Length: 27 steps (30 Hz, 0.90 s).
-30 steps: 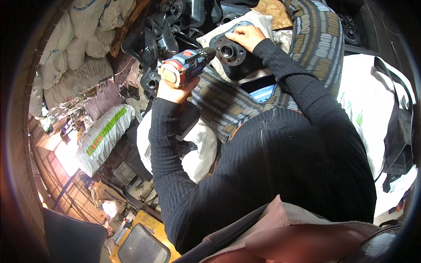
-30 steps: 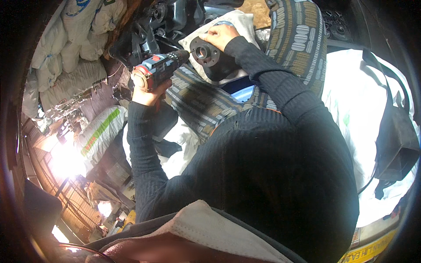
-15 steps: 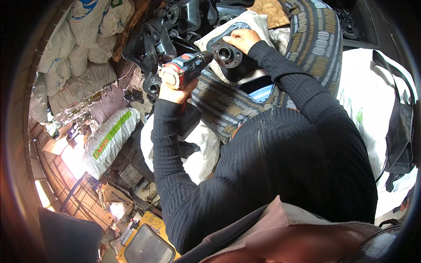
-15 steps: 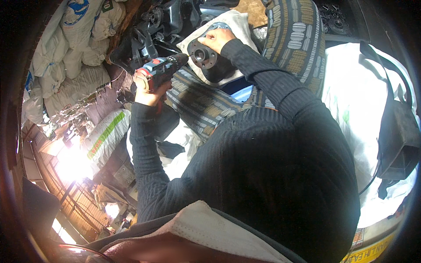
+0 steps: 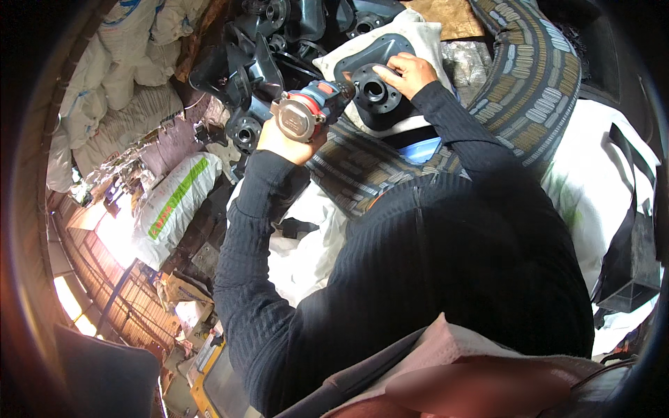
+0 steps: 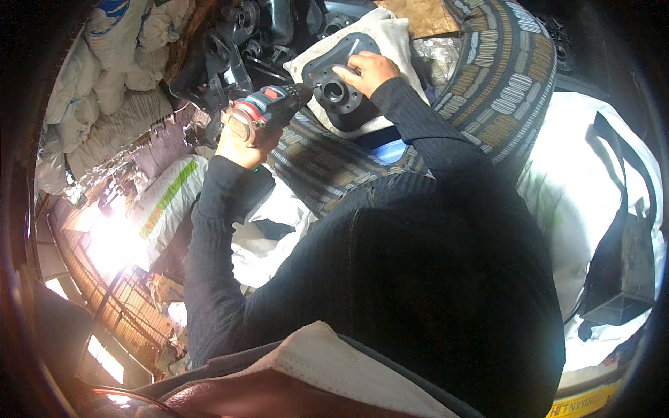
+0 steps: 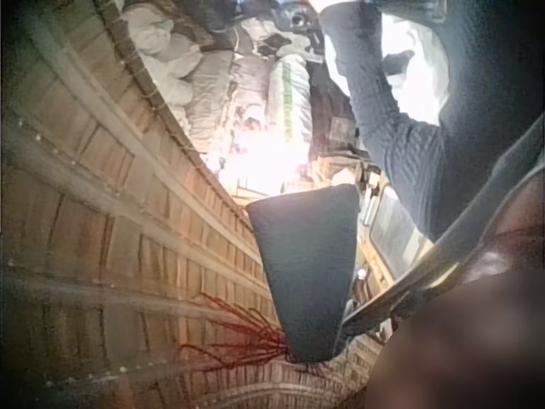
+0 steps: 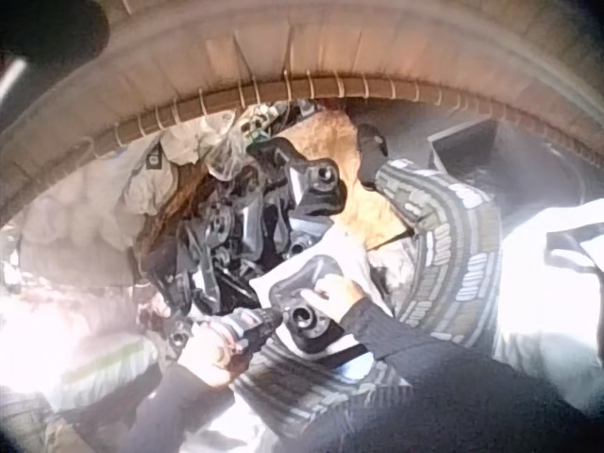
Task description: The person uses a cordless drill to fasten screws into black plastic parts placed on a cushion. They repeatedly pick up parts, align them, and drive screws with the drill, then set the parts aside.
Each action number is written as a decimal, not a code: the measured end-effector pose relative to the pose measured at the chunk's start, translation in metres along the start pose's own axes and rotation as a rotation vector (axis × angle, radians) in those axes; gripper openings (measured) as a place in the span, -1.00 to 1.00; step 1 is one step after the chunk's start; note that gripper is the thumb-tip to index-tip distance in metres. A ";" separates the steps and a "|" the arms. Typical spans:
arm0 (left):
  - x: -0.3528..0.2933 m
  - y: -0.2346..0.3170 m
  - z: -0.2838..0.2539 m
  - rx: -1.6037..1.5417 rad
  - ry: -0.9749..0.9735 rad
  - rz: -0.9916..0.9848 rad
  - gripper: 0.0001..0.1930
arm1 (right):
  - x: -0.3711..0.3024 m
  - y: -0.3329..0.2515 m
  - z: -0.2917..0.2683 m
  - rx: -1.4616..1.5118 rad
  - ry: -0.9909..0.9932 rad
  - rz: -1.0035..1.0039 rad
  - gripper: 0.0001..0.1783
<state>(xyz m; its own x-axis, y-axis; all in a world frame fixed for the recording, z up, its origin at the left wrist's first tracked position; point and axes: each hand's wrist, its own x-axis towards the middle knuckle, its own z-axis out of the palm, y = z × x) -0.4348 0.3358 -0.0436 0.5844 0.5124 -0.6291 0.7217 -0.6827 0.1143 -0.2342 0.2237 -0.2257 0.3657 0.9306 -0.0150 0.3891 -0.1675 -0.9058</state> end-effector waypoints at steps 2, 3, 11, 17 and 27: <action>-0.003 0.013 -0.012 -0.032 -0.042 -0.015 -0.54 | 0.001 0.000 -0.002 0.025 -0.003 0.039 -0.63; -0.005 0.014 -0.009 -0.097 -0.016 -0.042 -0.55 | -0.001 -0.002 -0.003 0.048 -0.018 0.060 -0.63; -0.002 0.007 0.007 -0.155 -0.080 -0.086 -0.43 | 0.002 -0.001 -0.005 0.018 -0.087 0.026 -0.63; -0.022 0.027 0.003 -0.571 0.193 -0.163 -0.50 | 0.013 -0.003 -0.011 -0.025 -0.106 0.078 -0.57; -0.102 0.090 0.002 -0.215 0.397 0.201 -0.62 | -0.033 -0.043 -0.070 1.680 -0.322 0.709 -0.55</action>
<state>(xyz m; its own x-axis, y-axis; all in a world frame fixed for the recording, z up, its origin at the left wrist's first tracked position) -0.4298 0.2209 0.0292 0.7858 0.5694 -0.2414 0.6161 -0.6867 0.3859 -0.2037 0.1769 -0.1562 -0.1682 0.8915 -0.4207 -0.9663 -0.2334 -0.1083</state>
